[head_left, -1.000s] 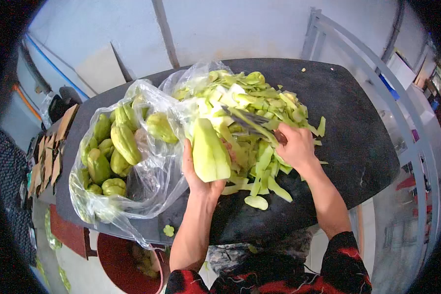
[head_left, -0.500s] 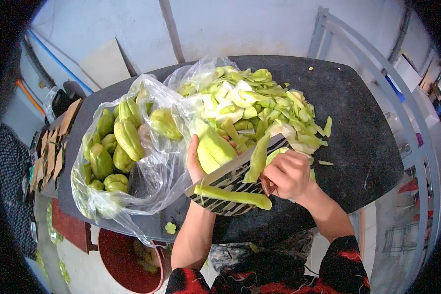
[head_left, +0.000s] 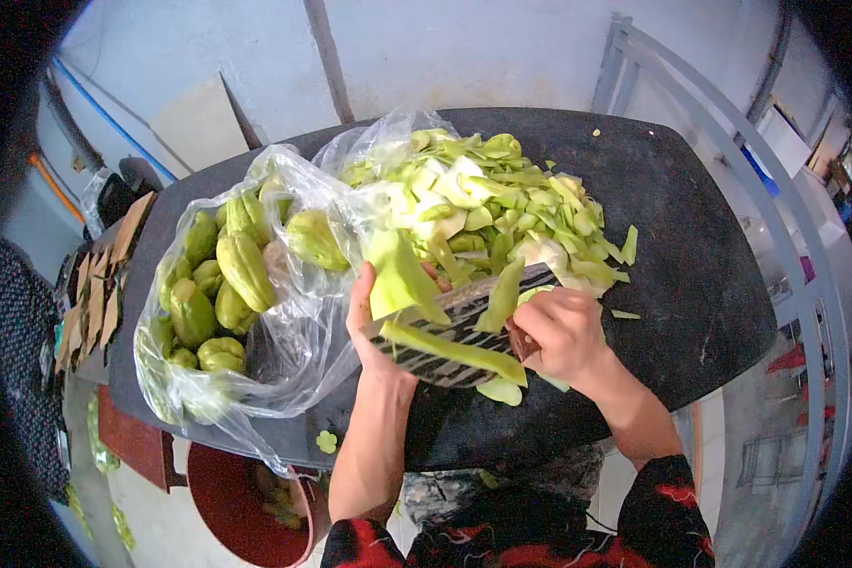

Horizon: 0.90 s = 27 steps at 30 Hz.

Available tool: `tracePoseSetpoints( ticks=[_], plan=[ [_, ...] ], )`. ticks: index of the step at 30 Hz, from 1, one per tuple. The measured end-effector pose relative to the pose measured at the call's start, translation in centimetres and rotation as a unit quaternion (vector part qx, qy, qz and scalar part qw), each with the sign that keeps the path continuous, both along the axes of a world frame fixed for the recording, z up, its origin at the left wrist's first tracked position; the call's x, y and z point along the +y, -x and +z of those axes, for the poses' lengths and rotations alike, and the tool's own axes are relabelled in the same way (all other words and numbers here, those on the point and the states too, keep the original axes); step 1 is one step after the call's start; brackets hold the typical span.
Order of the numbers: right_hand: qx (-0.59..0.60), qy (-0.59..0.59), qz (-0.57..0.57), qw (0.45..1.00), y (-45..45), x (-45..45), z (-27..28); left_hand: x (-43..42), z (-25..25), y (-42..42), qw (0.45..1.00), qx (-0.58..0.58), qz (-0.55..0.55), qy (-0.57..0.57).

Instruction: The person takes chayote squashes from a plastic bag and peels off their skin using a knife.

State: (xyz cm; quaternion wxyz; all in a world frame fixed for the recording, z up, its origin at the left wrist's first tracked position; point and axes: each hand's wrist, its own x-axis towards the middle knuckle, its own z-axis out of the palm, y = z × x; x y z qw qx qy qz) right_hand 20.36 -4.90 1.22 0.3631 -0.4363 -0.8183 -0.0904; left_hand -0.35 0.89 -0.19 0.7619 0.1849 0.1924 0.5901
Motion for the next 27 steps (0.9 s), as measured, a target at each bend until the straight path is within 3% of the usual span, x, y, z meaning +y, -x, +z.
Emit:
tracePoseSetpoints(
  ticks=[1,2,3,4,9,11,13,15,17,19,20,23,24,25,27],
  plan=[
    [0.0,0.001,0.0,1.0,-0.1,0.3,0.0,0.1,0.0,0.1,0.999,0.0,-0.017,-0.045],
    [0.016,0.023,-0.001,1.0,-0.3,0.7,-0.2,-0.3,0.1,-0.1,1.0,0.026,0.015,-0.002],
    [0.032,0.047,-0.003,0.998,-0.5,1.1,-0.5,-0.1,-0.1,0.3,0.999,-0.036,-0.032,-0.021],
    [0.045,0.071,-0.027,0.996,-1.0,1.7,-1.3,-0.1,0.0,0.0,0.999,-0.036,-0.009,0.008],
    [0.051,0.047,-0.014,0.998,-0.7,1.0,-0.4,-0.7,0.6,-0.5,0.999,0.004,0.029,0.016],
    [0.043,0.033,0.028,0.998,-0.1,0.3,0.3,0.0,-1.5,0.0,0.994,-0.039,-0.084,-0.056],
    [0.024,0.032,0.003,0.999,0.0,0.4,-0.2,-0.4,-1.2,-0.3,0.993,-0.051,-0.092,-0.045],
    [0.073,0.088,-0.016,0.993,-0.6,1.4,-0.6,-1.4,-0.5,-1.0,1.0,-0.008,-0.004,-0.026],
    [0.066,0.089,-0.089,0.99,-1.9,3.0,-1.7,-1.3,0.2,-0.7,0.998,0.018,-0.053,-0.017],
    [0.056,0.092,-0.099,0.989,-1.8,2.6,-1.5,-0.8,-0.1,-0.3,0.989,0.009,-0.119,-0.091],
    [0.052,0.091,-0.095,0.99,-1.6,2.2,-1.1,-1.0,-0.2,-0.6,0.996,0.05,-0.056,-0.054],
    [0.073,0.106,-0.02,0.991,-0.9,1.5,-0.3,-1.4,-0.8,-0.6,0.998,0.008,-0.042,-0.045],
    [0.083,0.099,-0.032,0.991,-0.8,1.9,-0.7,-1.2,-1.8,-0.2,0.995,0.041,-0.059,-0.072],
    [0.095,0.092,-0.047,0.99,-0.9,2.3,-1.2,-1.5,0.3,-0.9,0.988,0.12,-0.038,-0.09],
    [0.058,0.092,-0.115,0.987,-2.2,3.6,-2.1,-1.2,-0.1,-0.6,0.98,-0.033,-0.176,-0.086]
  ],
)
